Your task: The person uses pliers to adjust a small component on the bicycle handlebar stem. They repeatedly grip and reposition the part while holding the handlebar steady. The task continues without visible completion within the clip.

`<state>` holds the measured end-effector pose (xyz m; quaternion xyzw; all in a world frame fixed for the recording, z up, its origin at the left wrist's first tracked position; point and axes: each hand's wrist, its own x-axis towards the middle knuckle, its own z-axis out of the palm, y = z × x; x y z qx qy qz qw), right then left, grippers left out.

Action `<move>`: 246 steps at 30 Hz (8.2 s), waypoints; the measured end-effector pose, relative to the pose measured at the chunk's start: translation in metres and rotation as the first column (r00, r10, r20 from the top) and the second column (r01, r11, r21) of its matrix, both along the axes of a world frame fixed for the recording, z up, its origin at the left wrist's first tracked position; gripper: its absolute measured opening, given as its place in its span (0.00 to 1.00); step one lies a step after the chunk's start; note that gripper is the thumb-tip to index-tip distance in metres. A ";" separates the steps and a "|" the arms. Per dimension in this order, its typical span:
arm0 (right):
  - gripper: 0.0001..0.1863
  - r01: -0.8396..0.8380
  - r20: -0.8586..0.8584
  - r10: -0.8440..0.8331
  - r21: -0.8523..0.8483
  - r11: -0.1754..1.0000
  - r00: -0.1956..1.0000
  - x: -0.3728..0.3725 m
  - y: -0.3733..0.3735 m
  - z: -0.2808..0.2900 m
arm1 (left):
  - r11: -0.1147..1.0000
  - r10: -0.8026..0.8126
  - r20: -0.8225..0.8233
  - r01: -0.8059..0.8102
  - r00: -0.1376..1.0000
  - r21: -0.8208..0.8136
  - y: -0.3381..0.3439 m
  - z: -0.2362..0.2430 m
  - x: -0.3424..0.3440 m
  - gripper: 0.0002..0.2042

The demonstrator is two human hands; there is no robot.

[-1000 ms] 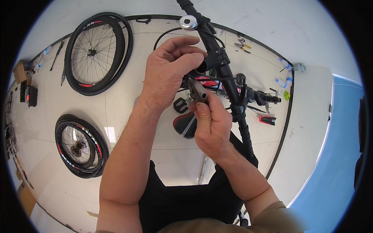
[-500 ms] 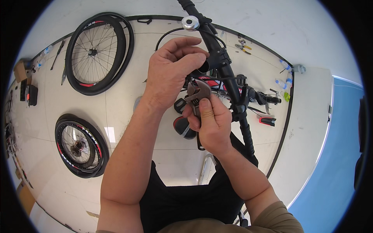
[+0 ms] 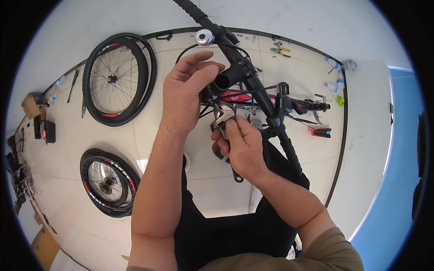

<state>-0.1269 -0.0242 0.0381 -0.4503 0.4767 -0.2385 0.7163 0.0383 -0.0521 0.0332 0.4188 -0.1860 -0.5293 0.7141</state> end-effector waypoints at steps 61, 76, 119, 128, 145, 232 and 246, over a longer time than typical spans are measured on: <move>0.08 -0.041 0.237 0.008 0.132 0.990 0.971 0.009 -0.006 -0.008 | 0.890 0.289 -0.065 -0.243 0.955 0.386 0.049 -0.002 -0.050 0.07; 0.07 0.041 0.177 -0.052 0.067 0.997 0.983 0.017 0.002 -0.011 | 0.891 0.226 -0.053 -0.185 0.973 0.414 0.060 -0.001 -0.052 0.07; 0.06 0.087 0.253 -0.150 0.244 0.966 0.956 0.020 0.001 -0.003 | 0.901 0.200 -0.103 -0.142 0.974 0.409 0.057 0.002 -0.042 0.10; 0.04 0.095 0.223 -0.117 0.109 0.989 0.968 0.022 0.007 -0.008 | 0.900 0.215 -0.107 -0.154 0.971 0.409 0.056 -0.001 -0.041 0.09; 0.05 0.037 0.267 -0.098 0.228 0.973 0.959 0.018 0.000 0.001 | 0.903 0.146 -0.103 -0.090 0.984 0.419 0.058 -0.003 -0.039 0.10; 0.12 -0.038 0.255 0.009 0.110 0.993 0.967 0.012 -0.002 -0.001 | 0.919 0.152 -0.150 -0.084 0.977 0.386 0.057 -0.001 -0.033 0.09; 0.08 -0.018 0.058 0.021 -0.048 0.999 0.998 0.018 0.002 0.004 | 0.916 0.130 -0.170 -0.053 0.977 0.397 0.058 0.002 -0.033 0.08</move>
